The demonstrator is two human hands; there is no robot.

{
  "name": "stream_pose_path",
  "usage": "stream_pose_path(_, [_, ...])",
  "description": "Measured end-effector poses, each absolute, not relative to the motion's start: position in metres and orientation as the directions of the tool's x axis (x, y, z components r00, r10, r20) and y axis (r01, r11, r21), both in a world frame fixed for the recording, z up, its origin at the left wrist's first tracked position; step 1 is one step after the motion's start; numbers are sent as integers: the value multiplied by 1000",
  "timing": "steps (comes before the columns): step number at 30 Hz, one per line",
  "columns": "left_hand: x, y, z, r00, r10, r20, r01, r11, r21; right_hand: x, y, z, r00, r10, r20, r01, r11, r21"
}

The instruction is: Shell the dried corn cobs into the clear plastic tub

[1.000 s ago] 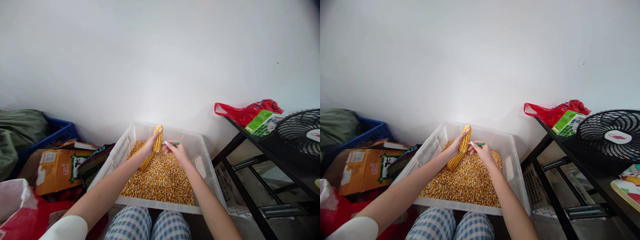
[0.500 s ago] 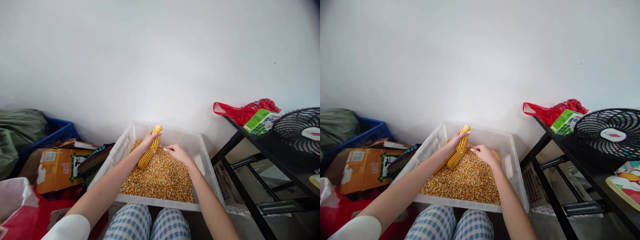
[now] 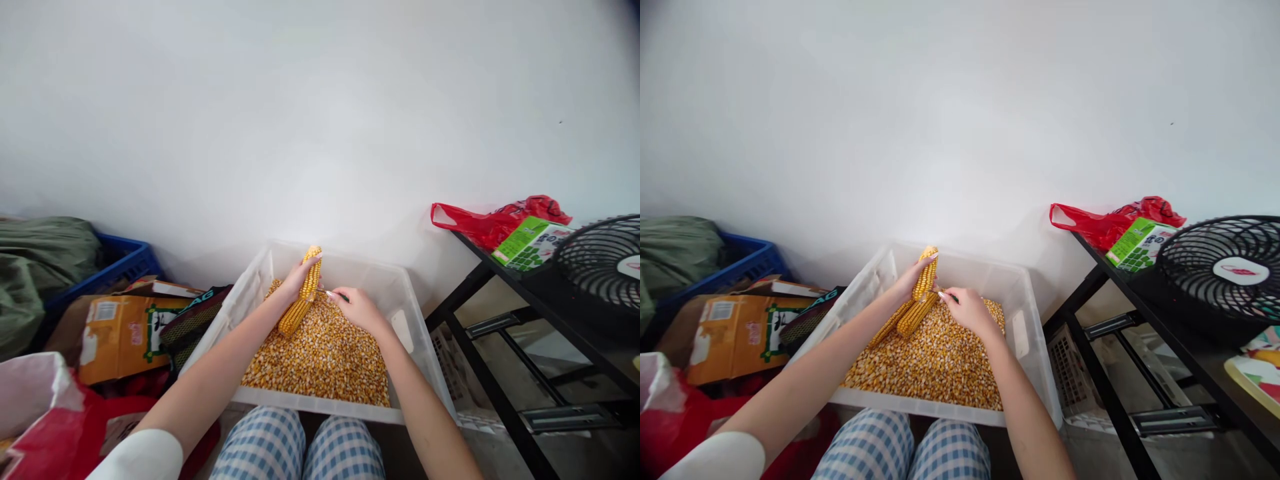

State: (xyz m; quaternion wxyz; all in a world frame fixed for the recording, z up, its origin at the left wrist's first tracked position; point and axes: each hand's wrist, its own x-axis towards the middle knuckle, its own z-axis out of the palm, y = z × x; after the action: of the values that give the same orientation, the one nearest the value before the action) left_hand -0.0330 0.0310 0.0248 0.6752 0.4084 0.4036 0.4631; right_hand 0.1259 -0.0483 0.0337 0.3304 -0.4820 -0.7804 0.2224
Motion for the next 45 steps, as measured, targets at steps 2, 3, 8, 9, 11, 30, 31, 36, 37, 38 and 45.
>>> stream_pose_path(2, [-32,29,26,235,956,-174,-286,239,928,126,-48,33,-318,902,293,618,431,-657])
stream_pose_path(3, [-32,29,27,229,958,-174,-281,236,930,126,-48,33,-321,901,291,626,433,-648])
stream_pose_path(8, [-34,28,27,230,964,-132,-241,188,952,123,-50,33,-319,885,339,666,464,-584])
stream_pose_path(9, [-34,28,26,229,965,-124,-234,178,956,123,-51,33,-318,884,343,679,465,-568])
stream_pose_path(11, [-34,28,25,224,968,-110,-226,161,961,121,-53,34,-320,887,333,707,458,-539])
stream_pose_path(30, [-34,29,20,249,968,-42,-193,92,977,122,-53,35,-293,904,312,621,428,-657])
stream_pose_path(31, [-34,29,20,246,968,-42,-186,89,979,123,-53,34,-302,902,307,637,431,-639])
stream_pose_path(36, [-34,30,20,220,975,-31,-173,70,982,121,-54,34,-322,910,263,765,413,-494])
stream_pose_path(37, [-34,30,19,216,976,-24,-174,63,983,120,-55,34,-323,912,255,788,408,-460])
stream_pose_path(38, [-34,30,18,208,978,-18,-172,54,984,118,-55,34,-326,913,247,808,405,-429])
stream_pose_path(45, [-32,30,14,170,985,-8,-96,25,995,110,-56,28,-355,914,196,870,399,-288])
